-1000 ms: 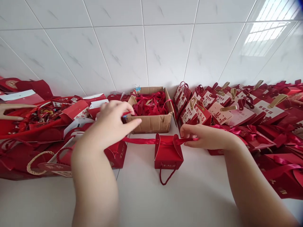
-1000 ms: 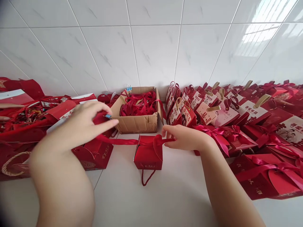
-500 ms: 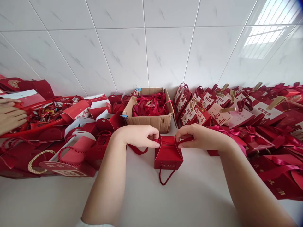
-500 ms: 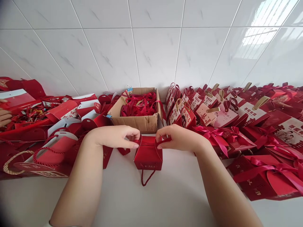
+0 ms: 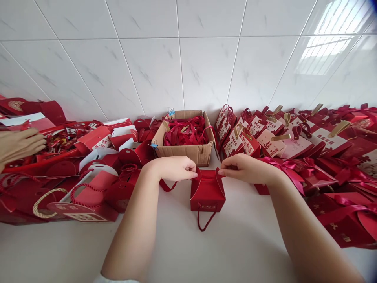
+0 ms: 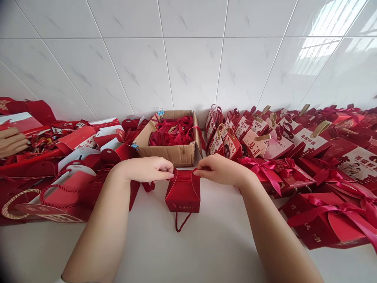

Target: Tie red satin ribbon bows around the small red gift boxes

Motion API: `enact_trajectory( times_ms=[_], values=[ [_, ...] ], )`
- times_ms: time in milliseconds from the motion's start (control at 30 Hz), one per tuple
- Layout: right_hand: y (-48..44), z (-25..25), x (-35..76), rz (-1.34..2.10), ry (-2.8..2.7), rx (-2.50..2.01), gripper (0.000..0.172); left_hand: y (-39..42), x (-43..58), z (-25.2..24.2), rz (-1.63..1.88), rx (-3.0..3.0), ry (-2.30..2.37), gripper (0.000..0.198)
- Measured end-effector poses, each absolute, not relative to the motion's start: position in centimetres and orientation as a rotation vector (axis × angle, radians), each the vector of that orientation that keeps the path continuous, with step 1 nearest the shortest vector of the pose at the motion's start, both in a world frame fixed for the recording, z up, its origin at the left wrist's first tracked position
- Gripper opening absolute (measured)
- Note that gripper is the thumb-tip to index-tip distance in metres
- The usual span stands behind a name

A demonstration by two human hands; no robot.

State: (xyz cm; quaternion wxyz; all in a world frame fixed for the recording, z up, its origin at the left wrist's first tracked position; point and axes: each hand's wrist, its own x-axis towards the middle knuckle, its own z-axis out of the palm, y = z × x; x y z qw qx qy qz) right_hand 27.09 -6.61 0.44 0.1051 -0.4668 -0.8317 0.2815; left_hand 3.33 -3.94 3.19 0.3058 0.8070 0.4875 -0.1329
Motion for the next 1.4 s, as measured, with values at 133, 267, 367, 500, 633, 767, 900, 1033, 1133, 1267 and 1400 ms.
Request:
enact_trajectory(
  times_ms=[133,267,367,500,633,767,900,1033,1133,1267,1400],
  values=[
    [-6.2,-0.1,27.1,0.833,-2.434,-1.513,0.036,-4.0,3.5,3.1,-0.382,2.138,1.287,0.035],
    [-6.3,-0.1,27.0,0.942,-2.485,-1.605,0.033,-3.9,3.8,3.1,-0.425,2.113,1.29,0.034],
    [-6.3,-0.1,27.1,0.979,-2.52,-1.668,0.032,-4.0,3.9,3.2,-0.425,2.112,1.297,0.032],
    [-6.2,-0.3,27.7,0.948,-2.552,-1.607,0.032,-4.2,3.9,3.3,-0.37,2.132,1.301,0.033],
    [-6.2,-0.3,27.8,0.895,-2.585,-1.616,0.031,-4.3,4.1,3.3,-0.349,2.15,1.291,0.031],
    [-6.3,-0.1,27.7,0.88,-2.58,-1.667,0.029,-4.1,4.1,3.0,-0.361,2.153,1.317,0.032],
    [-6.5,0.4,28.0,0.898,-2.539,-1.662,0.03,-3.8,3.6,3.0,-0.329,2.191,1.315,0.041],
    [-6.7,0.7,28.2,0.854,-2.549,-1.676,0.03,-3.7,3.6,3.0,-0.307,2.203,1.293,0.041],
    [-6.5,0.4,28.0,0.874,-2.551,-1.742,0.028,-3.7,4.0,2.9,-0.346,2.183,1.302,0.038],
    [-6.2,-0.2,27.5,0.962,-2.559,-1.783,0.029,-3.4,4.3,2.4,-0.372,2.164,1.294,0.037],
    [-6.0,-0.6,27.5,1.016,-2.566,-1.786,0.03,-3.0,4.2,2.0,-0.374,2.158,1.264,0.039]
  ],
)
